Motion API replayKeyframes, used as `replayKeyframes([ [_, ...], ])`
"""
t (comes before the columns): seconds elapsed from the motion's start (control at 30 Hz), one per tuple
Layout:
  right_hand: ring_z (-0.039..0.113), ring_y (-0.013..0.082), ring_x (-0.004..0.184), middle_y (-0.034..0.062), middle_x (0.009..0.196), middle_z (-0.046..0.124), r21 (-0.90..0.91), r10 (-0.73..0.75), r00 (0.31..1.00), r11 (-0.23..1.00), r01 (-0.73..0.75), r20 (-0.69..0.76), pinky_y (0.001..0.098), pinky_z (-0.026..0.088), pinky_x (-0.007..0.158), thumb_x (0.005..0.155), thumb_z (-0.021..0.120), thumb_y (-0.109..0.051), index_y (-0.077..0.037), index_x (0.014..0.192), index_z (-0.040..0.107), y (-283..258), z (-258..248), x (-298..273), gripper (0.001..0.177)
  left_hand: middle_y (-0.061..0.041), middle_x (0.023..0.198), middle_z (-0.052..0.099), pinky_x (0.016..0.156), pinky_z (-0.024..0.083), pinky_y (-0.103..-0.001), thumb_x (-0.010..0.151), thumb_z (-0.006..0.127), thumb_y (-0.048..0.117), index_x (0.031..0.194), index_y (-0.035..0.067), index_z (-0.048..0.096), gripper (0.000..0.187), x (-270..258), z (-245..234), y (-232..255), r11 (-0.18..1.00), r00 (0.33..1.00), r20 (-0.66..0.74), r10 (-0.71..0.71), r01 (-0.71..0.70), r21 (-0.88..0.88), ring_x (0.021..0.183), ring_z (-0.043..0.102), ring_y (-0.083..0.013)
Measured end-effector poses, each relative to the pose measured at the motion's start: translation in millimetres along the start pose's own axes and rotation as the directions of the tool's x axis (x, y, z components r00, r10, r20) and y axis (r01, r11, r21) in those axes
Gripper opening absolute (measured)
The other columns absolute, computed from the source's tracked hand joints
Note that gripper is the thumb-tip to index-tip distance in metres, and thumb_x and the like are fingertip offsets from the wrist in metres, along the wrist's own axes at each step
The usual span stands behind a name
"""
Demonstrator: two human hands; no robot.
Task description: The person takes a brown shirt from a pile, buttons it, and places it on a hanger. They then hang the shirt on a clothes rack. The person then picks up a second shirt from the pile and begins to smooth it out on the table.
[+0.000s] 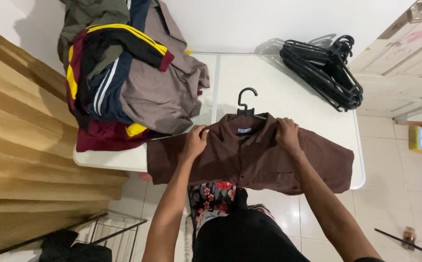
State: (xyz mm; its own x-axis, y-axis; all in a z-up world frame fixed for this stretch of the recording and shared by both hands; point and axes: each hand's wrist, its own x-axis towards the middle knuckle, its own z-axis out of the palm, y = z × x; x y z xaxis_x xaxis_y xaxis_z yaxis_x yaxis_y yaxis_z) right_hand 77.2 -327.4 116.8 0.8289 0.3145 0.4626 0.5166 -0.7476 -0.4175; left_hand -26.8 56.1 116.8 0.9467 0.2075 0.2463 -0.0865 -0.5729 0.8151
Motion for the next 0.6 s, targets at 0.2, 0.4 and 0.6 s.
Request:
replayKeyframes([
  [0.2,0.052,0.0332,0.096,0.0144,0.106,0.059,-0.115,-0.222,0.970,0.971,0.210,-0.103,0.0497,0.035,0.086,0.091,0.059,0.002,-0.002,0.120,0.059,-63,-23,0,0.030,-0.024,0.115,0.068,0.093,0.050,-0.048,0.096,0.072,0.028,0.115,-0.002,0.069,0.035,-23,-59,-14,0.997,1.000,0.005,0.030,-0.031,0.069,0.109,0.063,-0.0448],
  [0.4,0.051,0.0320,0.089,0.0125,0.098,0.057,-0.117,-0.265,0.955,0.961,0.250,-0.135,0.0489,0.034,0.081,0.091,0.063,0.001,-0.004,0.109,0.057,-121,-22,-2,0.020,-0.022,0.112,0.067,0.093,0.050,-0.048,0.089,0.067,0.021,0.116,0.000,0.066,0.035,-48,-103,9,0.952,0.949,-0.136,0.285,-0.264,0.154,0.107,0.062,-0.0447],
  [0.6,0.051,0.0325,0.086,0.0123,0.097,0.057,-0.092,-0.372,0.909,0.928,0.360,-0.191,0.0489,0.034,0.080,0.094,0.062,-0.001,-0.003,0.109,0.057,-165,0,-4,0.016,-0.019,0.109,0.067,0.088,0.051,-0.049,0.101,0.062,0.021,0.116,0.002,0.066,0.024,-91,-134,31,0.959,0.958,-0.142,0.249,-0.223,0.177,0.104,0.064,-0.0421],
])
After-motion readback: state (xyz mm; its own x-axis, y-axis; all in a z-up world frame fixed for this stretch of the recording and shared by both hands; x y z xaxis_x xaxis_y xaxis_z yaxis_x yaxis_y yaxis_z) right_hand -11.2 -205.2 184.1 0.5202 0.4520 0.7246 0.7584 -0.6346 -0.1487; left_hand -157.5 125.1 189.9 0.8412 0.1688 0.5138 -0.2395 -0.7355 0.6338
